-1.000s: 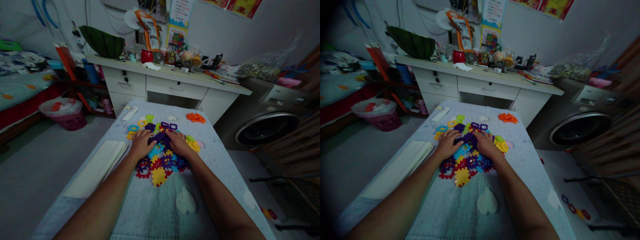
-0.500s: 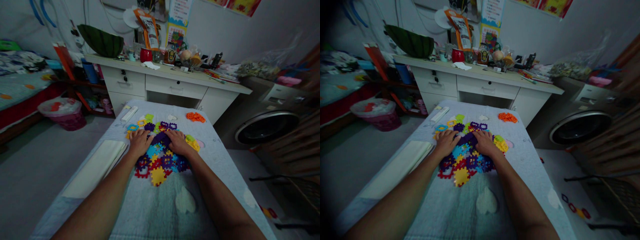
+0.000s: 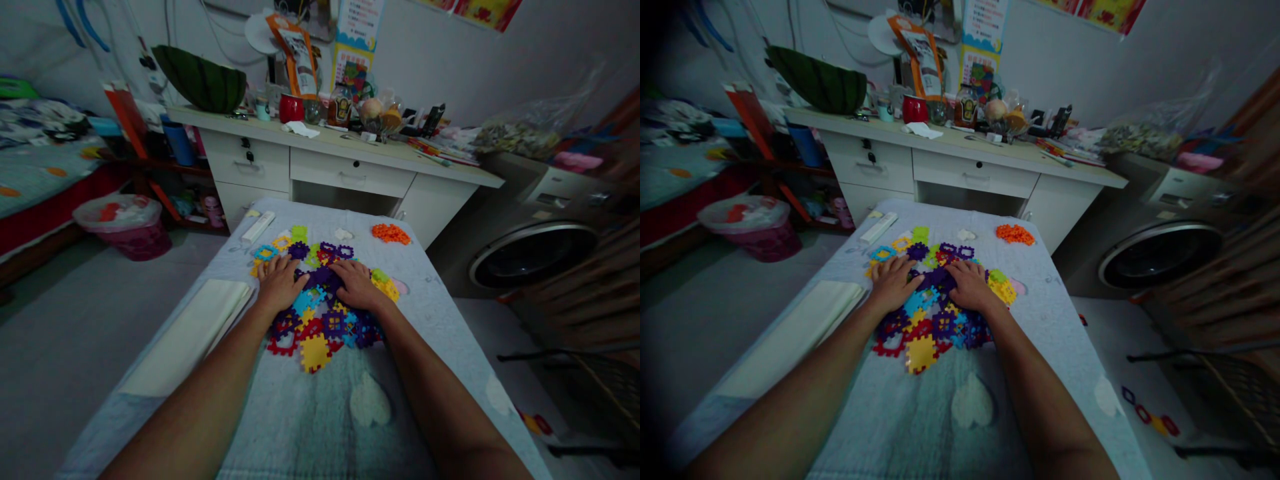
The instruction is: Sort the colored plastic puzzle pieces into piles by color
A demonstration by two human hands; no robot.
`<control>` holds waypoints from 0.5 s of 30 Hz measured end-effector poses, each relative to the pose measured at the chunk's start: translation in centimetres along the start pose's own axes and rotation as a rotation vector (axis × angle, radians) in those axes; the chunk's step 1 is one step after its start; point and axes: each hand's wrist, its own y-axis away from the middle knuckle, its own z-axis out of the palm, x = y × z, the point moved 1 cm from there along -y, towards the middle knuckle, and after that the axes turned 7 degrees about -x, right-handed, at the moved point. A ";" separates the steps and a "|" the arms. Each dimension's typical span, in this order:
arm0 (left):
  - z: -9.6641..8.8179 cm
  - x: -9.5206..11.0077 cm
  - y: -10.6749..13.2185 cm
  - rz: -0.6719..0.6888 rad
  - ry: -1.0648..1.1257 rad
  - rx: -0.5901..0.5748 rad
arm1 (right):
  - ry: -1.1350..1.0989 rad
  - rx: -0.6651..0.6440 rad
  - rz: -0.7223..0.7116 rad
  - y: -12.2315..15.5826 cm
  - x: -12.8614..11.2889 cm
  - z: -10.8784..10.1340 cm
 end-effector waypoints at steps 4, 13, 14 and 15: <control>-0.3 0.3 0.1 0.002 0.007 -0.014 | 0.002 0.031 0.021 -0.1 0.0 0.1; -0.5 0.4 0.1 -0.023 -0.016 0.000 | -0.014 -0.008 -0.009 0.1 -0.1 -0.2; -0.5 0.5 0.1 -0.023 -0.021 -0.002 | -0.020 -0.011 -0.011 0.1 -0.1 -0.3; -0.6 0.5 0.1 -0.023 -0.025 -0.005 | -0.026 -0.005 -0.011 0.1 0.0 -0.3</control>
